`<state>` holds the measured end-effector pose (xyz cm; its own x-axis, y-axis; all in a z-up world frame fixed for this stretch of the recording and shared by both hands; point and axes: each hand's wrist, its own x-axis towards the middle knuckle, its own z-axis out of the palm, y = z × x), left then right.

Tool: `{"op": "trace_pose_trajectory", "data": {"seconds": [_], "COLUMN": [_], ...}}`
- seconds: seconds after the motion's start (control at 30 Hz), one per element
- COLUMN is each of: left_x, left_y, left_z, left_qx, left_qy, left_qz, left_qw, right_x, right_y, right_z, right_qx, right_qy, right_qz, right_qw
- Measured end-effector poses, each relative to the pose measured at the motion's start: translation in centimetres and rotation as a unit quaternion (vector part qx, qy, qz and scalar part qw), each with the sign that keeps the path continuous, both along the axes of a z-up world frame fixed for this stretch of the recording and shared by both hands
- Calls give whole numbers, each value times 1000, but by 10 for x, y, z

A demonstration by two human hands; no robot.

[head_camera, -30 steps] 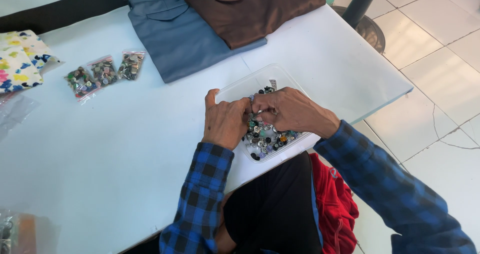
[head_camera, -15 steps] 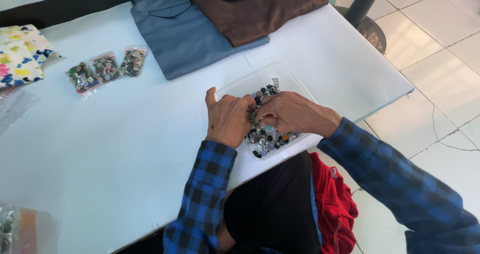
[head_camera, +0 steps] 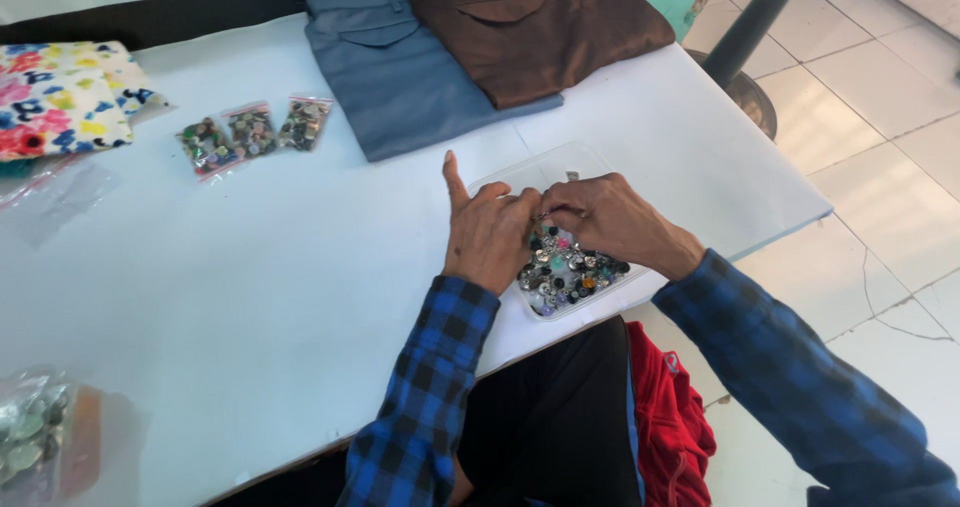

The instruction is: Picking small decorative items from a container and placing them into small plastic bags

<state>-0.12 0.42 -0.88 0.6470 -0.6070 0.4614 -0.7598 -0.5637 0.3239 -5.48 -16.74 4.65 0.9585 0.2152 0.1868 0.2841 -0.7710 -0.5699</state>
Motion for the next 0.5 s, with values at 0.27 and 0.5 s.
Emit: {"op": "trace_pose_trajectory", "data": {"seconds": [0.27,0.5], "left_x": [-31,-46], "left_y": [58,173], "left_z": [26,-6], "left_qx": [-258,-324], "left_qy": [-122,69], "left_qz": [4,124], "left_qw": [958,935], "right_x": [-37,-43], "right_y": [70,176], "right_z": [47,-9], "right_qx": [-18,33], "right_qy": [-168,-249], "right_qz": [-33,-75], "right_qw": [985,965]}}
